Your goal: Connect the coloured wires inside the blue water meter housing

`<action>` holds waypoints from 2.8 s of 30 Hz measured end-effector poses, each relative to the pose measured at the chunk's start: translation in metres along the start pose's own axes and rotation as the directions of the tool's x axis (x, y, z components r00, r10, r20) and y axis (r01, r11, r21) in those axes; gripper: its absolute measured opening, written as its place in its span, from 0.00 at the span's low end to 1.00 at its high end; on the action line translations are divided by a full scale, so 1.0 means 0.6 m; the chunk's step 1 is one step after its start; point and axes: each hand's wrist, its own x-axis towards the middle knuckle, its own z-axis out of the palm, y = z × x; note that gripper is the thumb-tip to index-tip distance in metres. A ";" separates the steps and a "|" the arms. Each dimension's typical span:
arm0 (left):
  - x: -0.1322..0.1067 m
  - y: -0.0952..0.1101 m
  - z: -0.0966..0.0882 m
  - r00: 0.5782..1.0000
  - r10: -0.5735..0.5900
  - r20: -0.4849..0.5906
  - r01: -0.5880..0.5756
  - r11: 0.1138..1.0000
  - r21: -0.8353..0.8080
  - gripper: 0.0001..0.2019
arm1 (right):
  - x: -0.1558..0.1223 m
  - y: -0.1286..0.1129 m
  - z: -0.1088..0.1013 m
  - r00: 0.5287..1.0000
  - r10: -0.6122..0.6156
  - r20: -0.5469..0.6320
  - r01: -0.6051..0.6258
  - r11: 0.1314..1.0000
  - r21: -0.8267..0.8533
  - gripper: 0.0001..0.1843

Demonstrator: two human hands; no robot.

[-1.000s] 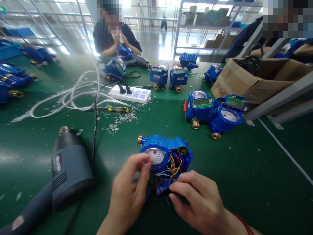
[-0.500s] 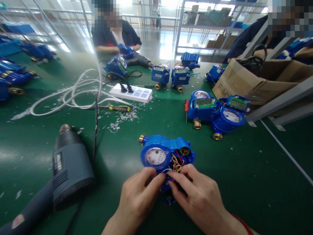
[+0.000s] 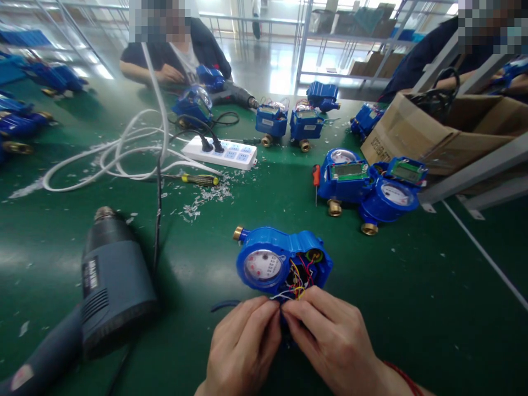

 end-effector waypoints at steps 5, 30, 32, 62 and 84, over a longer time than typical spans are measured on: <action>0.007 0.001 -0.003 0.969 -0.239 0.070 0.242 0.969 -0.043 0.03 | -0.001 0.002 0.001 1.000 -0.024 -0.005 0.025 1.000 0.016 0.07; -0.014 0.014 -0.005 0.776 -0.546 0.316 0.631 0.679 -0.376 0.09 | -0.042 0.020 -0.014 0.960 0.276 0.051 -0.280 0.956 0.091 0.16; -0.022 0.016 0.000 0.695 -0.624 0.357 0.719 0.590 -0.369 0.10 | -0.058 0.020 -0.009 0.954 0.297 0.030 -0.299 0.950 0.094 0.20; 0.040 0.047 0.018 0.852 -0.240 0.465 0.413 0.854 -0.316 0.07 | -0.075 0.065 -0.087 0.844 0.425 0.326 -0.510 0.452 0.732 0.36; 0.026 -0.003 0.003 0.970 0.201 0.140 -0.197 0.980 -0.041 0.10 | -0.054 0.080 -0.081 0.805 0.338 0.487 -0.588 0.342 0.733 0.42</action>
